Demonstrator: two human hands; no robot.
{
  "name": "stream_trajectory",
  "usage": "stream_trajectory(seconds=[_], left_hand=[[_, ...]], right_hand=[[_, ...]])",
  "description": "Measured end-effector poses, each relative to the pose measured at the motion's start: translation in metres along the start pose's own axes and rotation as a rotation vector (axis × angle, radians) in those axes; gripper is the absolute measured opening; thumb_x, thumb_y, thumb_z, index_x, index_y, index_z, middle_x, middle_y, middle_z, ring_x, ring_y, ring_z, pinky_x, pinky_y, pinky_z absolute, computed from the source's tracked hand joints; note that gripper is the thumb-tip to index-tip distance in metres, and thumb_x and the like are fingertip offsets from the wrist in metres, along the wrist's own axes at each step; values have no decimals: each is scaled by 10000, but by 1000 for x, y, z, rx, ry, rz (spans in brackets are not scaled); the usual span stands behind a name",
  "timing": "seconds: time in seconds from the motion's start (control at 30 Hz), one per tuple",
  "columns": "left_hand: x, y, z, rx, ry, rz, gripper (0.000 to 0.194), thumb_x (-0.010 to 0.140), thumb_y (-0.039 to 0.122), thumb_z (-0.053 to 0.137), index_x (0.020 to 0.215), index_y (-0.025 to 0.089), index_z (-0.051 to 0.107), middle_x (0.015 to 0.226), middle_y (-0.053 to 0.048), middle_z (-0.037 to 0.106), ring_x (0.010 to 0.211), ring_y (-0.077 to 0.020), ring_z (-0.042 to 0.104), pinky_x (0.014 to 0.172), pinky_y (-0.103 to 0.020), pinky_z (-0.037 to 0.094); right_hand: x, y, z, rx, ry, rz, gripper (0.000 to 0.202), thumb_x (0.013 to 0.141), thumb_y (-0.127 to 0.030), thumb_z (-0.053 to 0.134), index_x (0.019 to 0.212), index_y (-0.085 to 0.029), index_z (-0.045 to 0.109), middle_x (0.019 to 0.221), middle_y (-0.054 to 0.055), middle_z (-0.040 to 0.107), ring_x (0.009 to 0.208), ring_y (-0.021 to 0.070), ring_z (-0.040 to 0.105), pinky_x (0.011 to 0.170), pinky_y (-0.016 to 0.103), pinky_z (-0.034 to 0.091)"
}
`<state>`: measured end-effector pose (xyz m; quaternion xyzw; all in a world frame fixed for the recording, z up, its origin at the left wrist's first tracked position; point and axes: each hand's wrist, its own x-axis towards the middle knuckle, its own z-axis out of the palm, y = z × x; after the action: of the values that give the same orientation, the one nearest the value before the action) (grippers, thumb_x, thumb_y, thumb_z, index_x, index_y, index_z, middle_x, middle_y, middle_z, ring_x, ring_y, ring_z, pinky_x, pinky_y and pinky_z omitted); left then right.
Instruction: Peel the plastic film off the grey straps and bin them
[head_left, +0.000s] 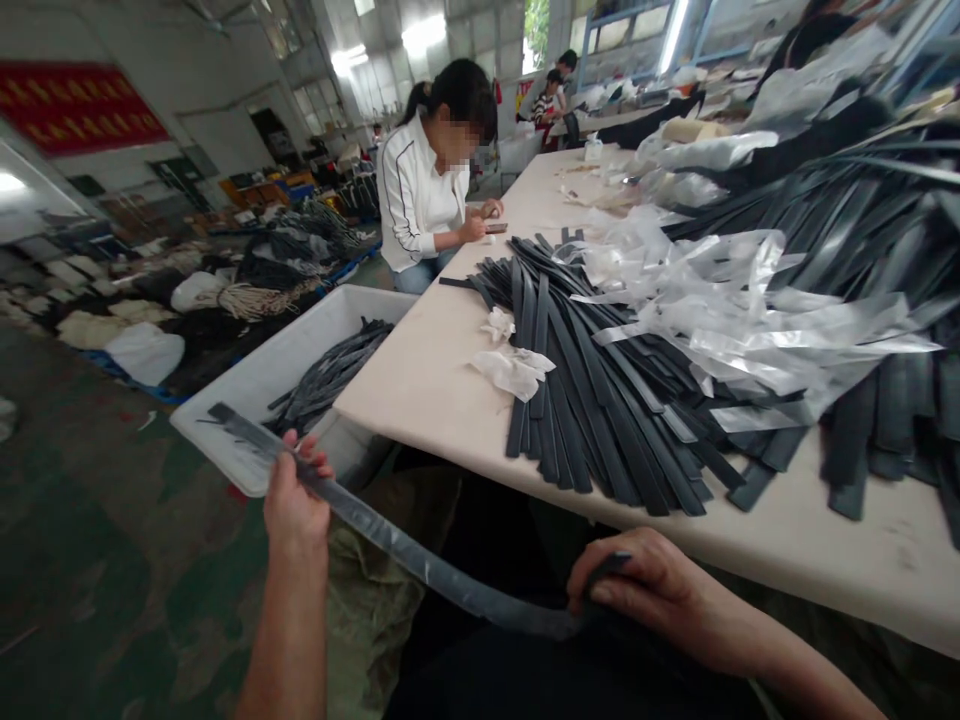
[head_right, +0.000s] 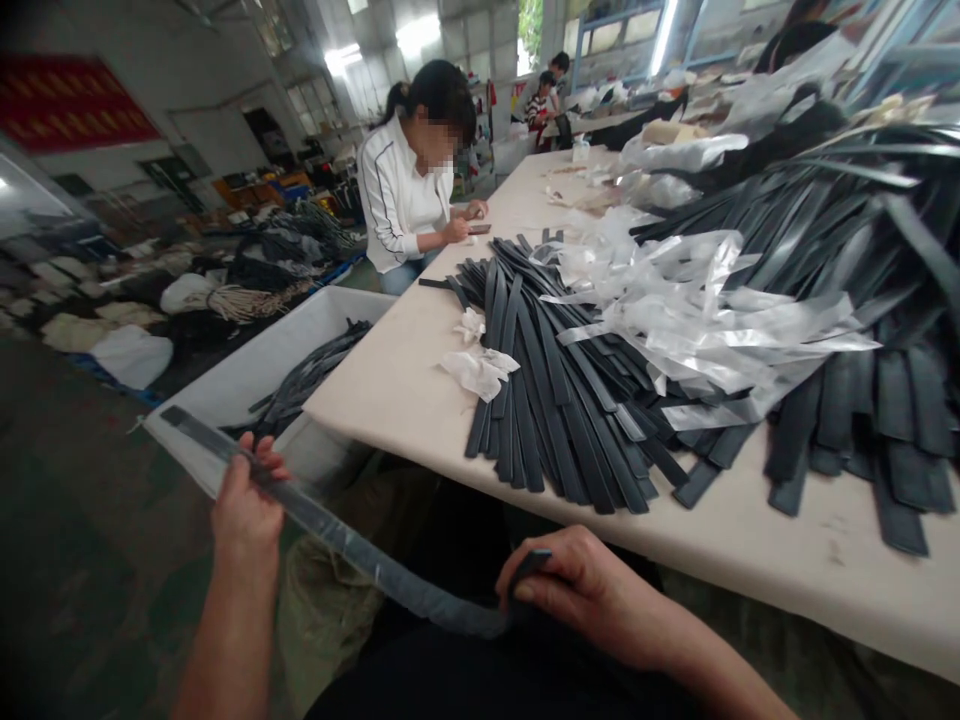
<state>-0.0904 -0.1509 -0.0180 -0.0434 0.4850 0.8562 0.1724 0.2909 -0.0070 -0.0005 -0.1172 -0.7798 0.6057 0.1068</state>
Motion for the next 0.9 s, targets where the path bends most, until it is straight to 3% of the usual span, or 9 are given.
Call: stream_trajectory(seconds=[0.1,0.2,0.37,0.5,0.57,0.63,0.73,0.83,0.9], left_hand=[[-32,-15,20,167,-375,-71,252,863,303,688,1079,174,690,776,-46,718,531,-115,602,415,-169,436],[-71,-42,34,323,-695,-210,387,758,383,799,1060,161,701,752,-56,711,497,-124,587,408,-189,411],[-111,-76,41,539,-985,-441,361,820,436,735,1055,164,701,772,-67,709,532,-144,614,459,-218,421],[-124,-89,49,706,-1197,-542,377,842,484,697,1039,163,716,780,-84,716,590,-170,627,520,-244,455],[-129,-91,56,747,-1239,-518,408,836,511,696,1065,174,724,820,-88,727,690,-200,653,628,-268,505],[-134,-92,65,731,-1199,-436,495,807,555,710,1144,193,710,937,-95,737,831,-239,667,759,-300,525],[-142,-95,81,715,-1168,-325,545,769,594,727,1145,199,712,985,-93,736,874,-260,658,788,-312,515],[-148,-98,92,754,-1218,-279,387,823,561,683,927,193,744,801,-64,723,750,-221,642,717,-284,493],[-152,-99,94,784,-1272,-261,332,871,516,639,846,198,731,755,-52,711,728,-207,636,712,-278,480]], right_hand=[[14,4,1,159,45,32,365,992,-480,535,944,-187,748,870,56,748,787,174,689,739,267,535],[28,3,-10,293,167,40,446,941,-561,580,1026,-156,746,1044,93,745,870,185,689,768,287,535],[42,-6,-38,410,381,-74,412,869,-572,670,984,-189,769,1444,87,559,1252,252,572,1027,370,456],[53,-8,-45,517,414,-139,413,830,-567,714,1015,-203,774,1399,71,601,1280,251,554,1068,370,428],[58,-6,-41,550,456,-130,433,823,-567,716,1029,-191,776,1194,71,713,1122,232,643,984,350,481],[63,-2,-34,557,501,-110,461,833,-567,699,1072,-179,767,927,42,741,875,187,682,810,299,529],[66,1,-22,561,469,-74,501,868,-552,656,1162,-152,727,658,-24,627,513,96,546,507,214,446],[63,0,-14,600,420,-47,520,895,-558,610,1204,-148,694,602,-44,597,377,79,472,393,204,385],[58,-2,-14,562,502,-73,470,898,-554,614,1136,-164,727,744,11,700,499,118,606,493,241,494]])
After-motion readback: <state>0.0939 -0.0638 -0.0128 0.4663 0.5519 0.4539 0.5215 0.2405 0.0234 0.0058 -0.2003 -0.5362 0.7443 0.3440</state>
